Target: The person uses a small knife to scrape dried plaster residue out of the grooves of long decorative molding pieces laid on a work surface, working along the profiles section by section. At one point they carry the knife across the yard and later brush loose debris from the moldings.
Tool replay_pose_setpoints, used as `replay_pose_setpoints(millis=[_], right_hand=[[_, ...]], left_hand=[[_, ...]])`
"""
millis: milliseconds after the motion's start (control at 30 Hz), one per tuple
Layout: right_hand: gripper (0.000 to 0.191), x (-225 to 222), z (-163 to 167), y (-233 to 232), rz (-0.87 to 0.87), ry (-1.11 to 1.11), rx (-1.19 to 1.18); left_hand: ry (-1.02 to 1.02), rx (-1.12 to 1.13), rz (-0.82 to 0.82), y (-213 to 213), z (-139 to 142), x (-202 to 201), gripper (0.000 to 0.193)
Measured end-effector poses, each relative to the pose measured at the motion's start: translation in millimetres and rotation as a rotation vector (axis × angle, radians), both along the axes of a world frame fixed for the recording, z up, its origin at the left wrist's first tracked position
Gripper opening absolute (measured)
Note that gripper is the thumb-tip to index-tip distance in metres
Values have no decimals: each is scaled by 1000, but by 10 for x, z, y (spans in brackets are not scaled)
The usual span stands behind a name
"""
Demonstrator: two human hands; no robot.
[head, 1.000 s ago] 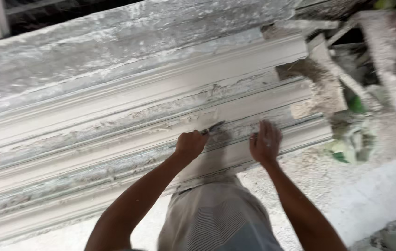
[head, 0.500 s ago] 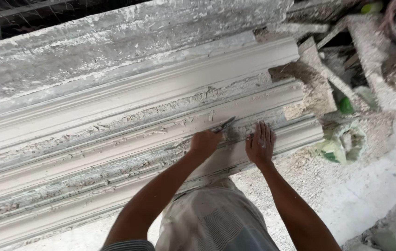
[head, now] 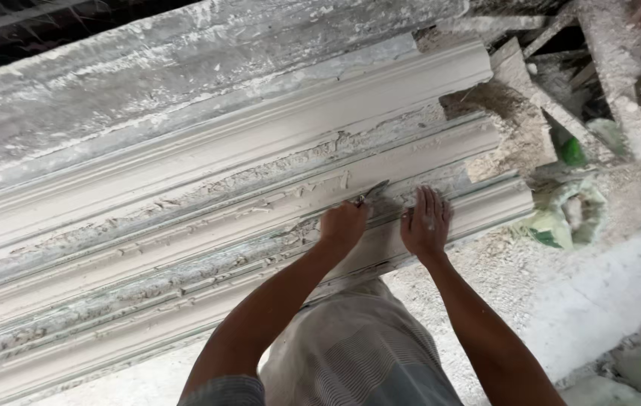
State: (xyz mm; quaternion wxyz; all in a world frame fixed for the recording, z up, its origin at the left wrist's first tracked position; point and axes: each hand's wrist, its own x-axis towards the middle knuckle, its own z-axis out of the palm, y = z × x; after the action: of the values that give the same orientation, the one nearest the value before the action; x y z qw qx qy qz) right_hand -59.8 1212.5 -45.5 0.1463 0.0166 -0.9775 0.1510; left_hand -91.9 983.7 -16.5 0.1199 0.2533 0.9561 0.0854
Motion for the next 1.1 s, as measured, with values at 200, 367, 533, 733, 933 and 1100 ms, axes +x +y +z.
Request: replay_pose_setpoints(millis=[200,367,533,733,933,1100], right_hand=[[56,20,-77,87,46,51,-8],[55,29,-159,249,82,53,-86],[53,30,-261,280,54,84,-40],[54,0,-279,223,74,115,0],[51,24,-452,239,92,122,-45],[46,18,-587,225,134,96,25]], left_hand=[[30,29,-71,-392,-4,-22,42],[179,-55,-132,-892,16,294,60],[288,-153,-232,-1448,-90,572,54],[213,-218,-168,-2260,-4,1048,56],[214,40,211,-1978,-157,1568,53],[-3,384,812,-1426,-137,2276,50]])
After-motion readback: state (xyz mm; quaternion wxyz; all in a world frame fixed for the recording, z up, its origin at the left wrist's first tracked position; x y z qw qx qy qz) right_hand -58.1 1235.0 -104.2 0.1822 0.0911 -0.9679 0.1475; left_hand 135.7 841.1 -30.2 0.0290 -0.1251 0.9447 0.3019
